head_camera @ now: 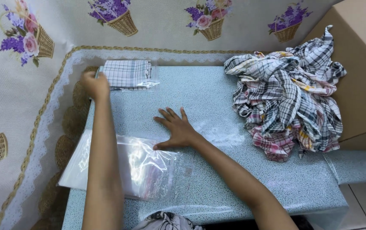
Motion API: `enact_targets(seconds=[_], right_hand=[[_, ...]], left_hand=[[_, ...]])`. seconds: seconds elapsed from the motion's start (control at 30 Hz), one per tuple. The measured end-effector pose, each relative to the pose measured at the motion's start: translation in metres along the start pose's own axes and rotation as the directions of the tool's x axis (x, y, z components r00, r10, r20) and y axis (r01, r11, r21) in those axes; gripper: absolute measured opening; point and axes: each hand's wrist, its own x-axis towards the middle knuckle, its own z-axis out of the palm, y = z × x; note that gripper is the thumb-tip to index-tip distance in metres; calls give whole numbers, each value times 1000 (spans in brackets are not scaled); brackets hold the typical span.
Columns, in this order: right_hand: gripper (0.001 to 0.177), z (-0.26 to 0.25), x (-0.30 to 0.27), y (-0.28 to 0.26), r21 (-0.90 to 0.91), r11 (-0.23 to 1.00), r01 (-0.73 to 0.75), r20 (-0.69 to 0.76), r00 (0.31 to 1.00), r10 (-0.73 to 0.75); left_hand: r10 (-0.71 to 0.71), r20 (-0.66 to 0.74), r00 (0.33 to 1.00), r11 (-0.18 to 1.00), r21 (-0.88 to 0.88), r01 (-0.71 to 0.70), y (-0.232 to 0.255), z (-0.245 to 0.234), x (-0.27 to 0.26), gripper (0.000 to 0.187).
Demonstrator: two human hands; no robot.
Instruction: Folding small checkered cloths and placing them into individual clear plastic bags.
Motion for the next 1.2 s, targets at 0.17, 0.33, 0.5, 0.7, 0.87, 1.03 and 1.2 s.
enact_targets(seconds=[0.17,0.33,0.5,0.7,0.87,1.03,1.2], right_hand=[[113,4,2,4,-5,1000,3,-19,1000,-4],[113,3,-1,2,-20,1000,6,-39,999,-6],[107,14,-1,9,-55,998,9,-64,998,-13],[115,14,-2,6,62,998,31,-122,992,-24],[56,39,29,97,234,963,-134,-396,892,221],[46,-2,4,140,-7,856,-517,-474,755,452],[40,-24,-18,145,0,829,-560,-639,637,430]], left_hand=[[173,349,921,980,-150,-127,54,31,-71,13],[151,805,574,835,206,-510,125,8,-139,37],[266,930,253,450,112,-886,151,8,-158,40],[317,942,110,259,25,-966,149,103,-208,23],[587,809,-15,223,-180,-958,198,129,-293,29],[783,622,4,250,-309,-918,211,151,-366,29],[944,282,168,248,-277,-928,199,178,-406,8]])
